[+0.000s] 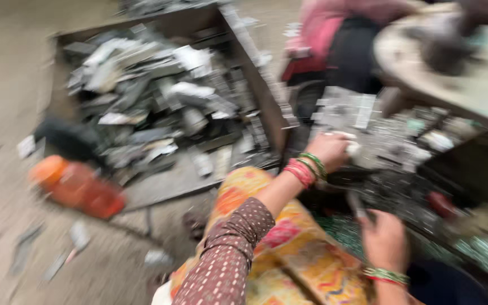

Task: The person operates a drill press to process metal hinge components. They pick up a hinge from a bin, place it under the drill, activate the machine, and then return the processed piece to the bin. This cycle repeats throughout the clip.

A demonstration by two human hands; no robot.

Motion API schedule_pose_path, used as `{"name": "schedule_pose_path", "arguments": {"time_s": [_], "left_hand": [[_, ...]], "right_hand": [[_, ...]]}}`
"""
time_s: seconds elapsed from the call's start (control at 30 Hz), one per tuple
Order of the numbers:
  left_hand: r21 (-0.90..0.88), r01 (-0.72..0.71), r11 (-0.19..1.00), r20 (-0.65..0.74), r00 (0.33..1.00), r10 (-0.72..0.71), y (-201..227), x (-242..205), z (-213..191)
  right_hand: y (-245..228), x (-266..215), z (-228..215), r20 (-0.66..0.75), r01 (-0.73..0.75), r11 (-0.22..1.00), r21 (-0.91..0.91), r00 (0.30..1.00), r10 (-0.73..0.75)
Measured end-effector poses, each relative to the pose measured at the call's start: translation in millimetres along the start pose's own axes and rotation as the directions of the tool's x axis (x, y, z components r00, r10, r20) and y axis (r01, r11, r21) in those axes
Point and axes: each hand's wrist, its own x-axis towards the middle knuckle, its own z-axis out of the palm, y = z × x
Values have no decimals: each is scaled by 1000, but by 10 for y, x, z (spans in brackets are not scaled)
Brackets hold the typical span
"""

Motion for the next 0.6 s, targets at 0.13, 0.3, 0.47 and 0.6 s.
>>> {"name": "schedule_pose_path", "arguments": {"time_s": [0.13, 0.3, 0.47, 0.6], "left_hand": [[-17, 30, 999, -503, 864, -34, -244, -1050, -656], [108, 478, 872, -514, 777, -362, -1656, -2373, -785], [489, 761, 427, -250, 591, -767, -3309, -3407, -731], [504, 742, 443, -355, 645, -677, -4049, -3749, -1105]], "right_hand": [[65, 62, -206, -217, 125, 992, -8, 968, -124], [695, -8, 165, -164, 195, 980, -39, 966, -198], [1079, -13, 469, -106, 147, 989, 23, 984, -144], [1015, 48, 389, -79, 127, 990, -65, 988, -132]]}}
